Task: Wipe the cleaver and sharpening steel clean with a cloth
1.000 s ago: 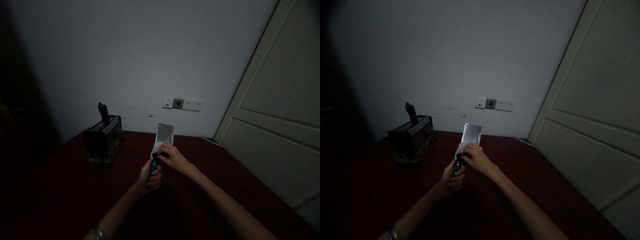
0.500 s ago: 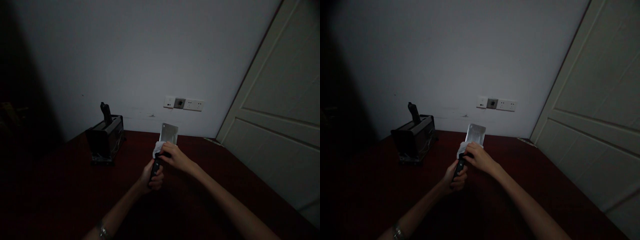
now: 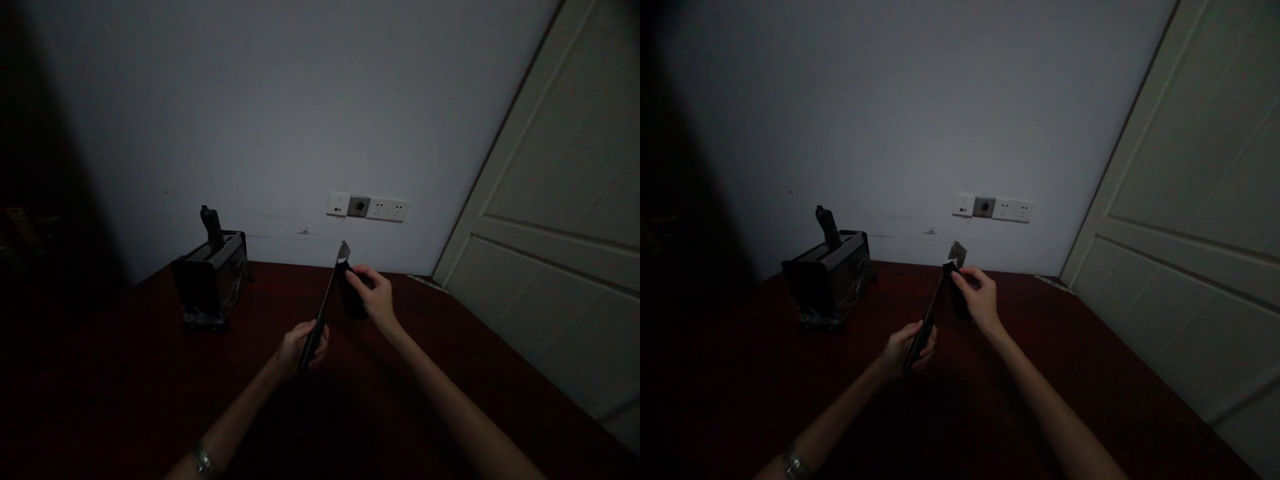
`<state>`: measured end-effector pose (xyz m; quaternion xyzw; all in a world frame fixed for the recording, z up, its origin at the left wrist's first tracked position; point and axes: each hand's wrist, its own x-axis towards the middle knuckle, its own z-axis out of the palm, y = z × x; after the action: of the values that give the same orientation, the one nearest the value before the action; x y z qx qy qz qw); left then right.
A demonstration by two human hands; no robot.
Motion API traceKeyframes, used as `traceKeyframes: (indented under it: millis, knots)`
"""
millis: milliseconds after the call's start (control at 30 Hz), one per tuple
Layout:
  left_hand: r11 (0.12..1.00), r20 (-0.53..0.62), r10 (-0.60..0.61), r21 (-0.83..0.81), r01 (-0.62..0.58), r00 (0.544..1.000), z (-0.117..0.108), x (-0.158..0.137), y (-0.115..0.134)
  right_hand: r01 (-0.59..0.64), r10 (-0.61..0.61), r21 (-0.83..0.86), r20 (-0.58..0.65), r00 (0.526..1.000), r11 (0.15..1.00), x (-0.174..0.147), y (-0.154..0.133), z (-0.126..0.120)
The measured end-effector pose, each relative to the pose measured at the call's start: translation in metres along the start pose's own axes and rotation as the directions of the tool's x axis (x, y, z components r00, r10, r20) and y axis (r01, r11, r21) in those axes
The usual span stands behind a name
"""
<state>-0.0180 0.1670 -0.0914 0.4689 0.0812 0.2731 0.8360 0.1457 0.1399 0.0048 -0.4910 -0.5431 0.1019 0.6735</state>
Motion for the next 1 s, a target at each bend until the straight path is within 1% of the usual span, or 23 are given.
traceKeyframes:
  millis: [67,133,200,267,300,400,433,500,567,633,767,833,900,1000]
  knots:
    - [0.991,-0.075,0.074,0.119,-0.064,0.994,-0.002,0.001,-0.001,-0.036,0.037,0.019,-0.032,0.999,0.999,0.001,-0.002,-0.008]
    - [0.968,-0.14,0.12,0.235,-0.085,0.983,-0.002,0.002,-0.001,-0.03,0.03,0.015,-0.036,0.999,0.999,0.002,-0.003,-0.015]
    - [0.929,-0.192,0.16,0.362,-0.082,0.968,-0.001,0.002,-0.002,0.024,-0.024,-0.004,-0.002,1.0,1.0,0.002,-0.004,-0.021]
    - [0.87,-0.227,0.224,0.485,-0.089,0.948,0.0,0.002,-0.002,0.123,-0.12,-0.04,0.068,0.991,0.992,0.001,-0.005,-0.023]
    - [0.839,-0.241,0.265,0.535,-0.099,0.934,0.001,0.002,-0.003,0.18,-0.173,-0.062,0.113,0.978,0.982,-0.001,-0.005,-0.023]
    - [0.777,-0.278,0.383,0.613,-0.145,0.881,0.004,0.003,-0.008,0.333,-0.298,-0.105,0.256,0.919,0.937,-0.006,-0.003,-0.019]
    - [0.772,-0.289,0.405,0.616,-0.155,0.867,0.005,0.003,-0.01,0.368,-0.321,-0.112,0.301,0.898,0.923,-0.008,-0.001,-0.016]
    - [0.781,-0.309,0.408,0.606,-0.153,0.859,0.007,0.004,-0.013,0.418,-0.347,-0.121,0.378,0.858,0.9,-0.013,0.004,-0.011]
    - [0.787,-0.33,0.402,0.602,-0.138,0.854,0.008,0.004,-0.015,0.464,-0.364,-0.126,0.457,0.812,0.877,-0.016,0.01,-0.008]
    - [0.769,-0.352,0.433,0.625,-0.136,0.83,0.009,0.004,-0.017,0.514,-0.375,-0.126,0.54,0.753,0.849,-0.016,0.015,-0.006]
    - [0.714,-0.397,0.536,0.684,-0.15,0.745,0.012,0.005,-0.02,0.57,-0.353,-0.107,0.689,0.633,0.815,-0.012,0.019,-0.008]
    - [0.698,-0.426,0.564,0.704,-0.132,0.708,0.014,0.006,-0.022,0.575,-0.33,-0.094,0.739,0.588,0.813,-0.01,0.018,-0.008]
    - [0.676,-0.446,0.576,0.731,-0.093,0.685,0.015,0.006,-0.024,0.582,-0.314,-0.1,0.762,0.566,0.807,-0.01,0.018,-0.006]
    - [0.631,-0.449,0.597,0.775,-0.043,0.665,0.016,0.005,-0.026,0.602,-0.316,-0.117,0.764,0.562,0.79,-0.011,0.018,0.002]
